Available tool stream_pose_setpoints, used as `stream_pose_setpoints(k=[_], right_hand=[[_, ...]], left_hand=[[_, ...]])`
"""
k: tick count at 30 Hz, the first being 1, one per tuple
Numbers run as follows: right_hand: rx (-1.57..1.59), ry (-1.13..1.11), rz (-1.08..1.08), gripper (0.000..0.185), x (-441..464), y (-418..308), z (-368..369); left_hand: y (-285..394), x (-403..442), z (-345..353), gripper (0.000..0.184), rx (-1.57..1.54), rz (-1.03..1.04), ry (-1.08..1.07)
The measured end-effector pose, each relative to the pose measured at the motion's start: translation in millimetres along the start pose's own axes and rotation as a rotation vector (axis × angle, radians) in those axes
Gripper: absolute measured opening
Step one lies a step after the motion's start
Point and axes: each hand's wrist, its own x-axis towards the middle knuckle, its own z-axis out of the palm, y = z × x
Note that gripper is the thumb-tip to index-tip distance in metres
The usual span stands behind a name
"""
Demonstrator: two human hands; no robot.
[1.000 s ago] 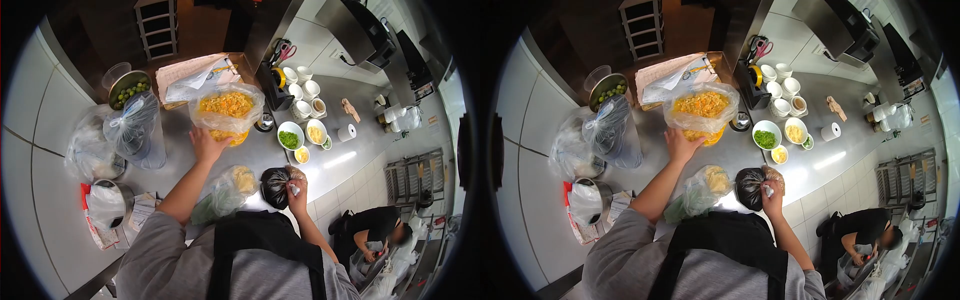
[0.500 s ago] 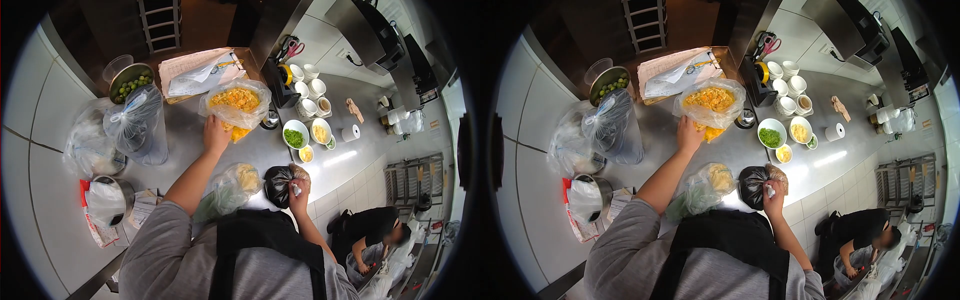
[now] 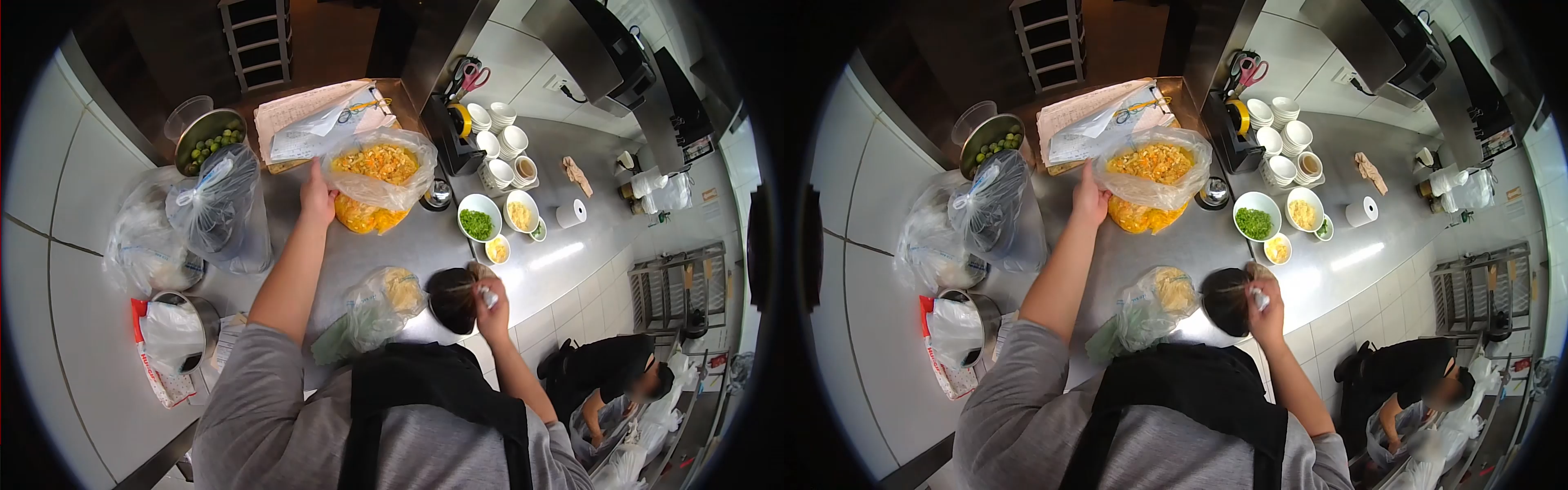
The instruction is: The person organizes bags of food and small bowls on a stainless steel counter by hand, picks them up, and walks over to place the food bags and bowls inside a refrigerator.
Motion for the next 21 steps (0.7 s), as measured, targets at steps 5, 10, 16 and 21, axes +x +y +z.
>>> stream_pose_setpoints(k=[5,10,16,21], right_hand=[[-0.099,-0.265,-0.147,0.015,45,-37,-2],[-0.821,-0.862,-0.061,0.042,63,-82,4],[-0.527,-0.494,-0.202,0.024,194,-49,44],[-0.514,-0.245,-0.304,0.029,305,28,105]], left_hand=[[3,23,7,0.059,0.380,-0.306,-0.036],[14,5,13,0.059,0.241,-0.265,-0.228],[32,-19,21,0.058,0.148,-0.307,-0.398],[39,-26,22,0.059,0.138,-0.219,-0.344]])
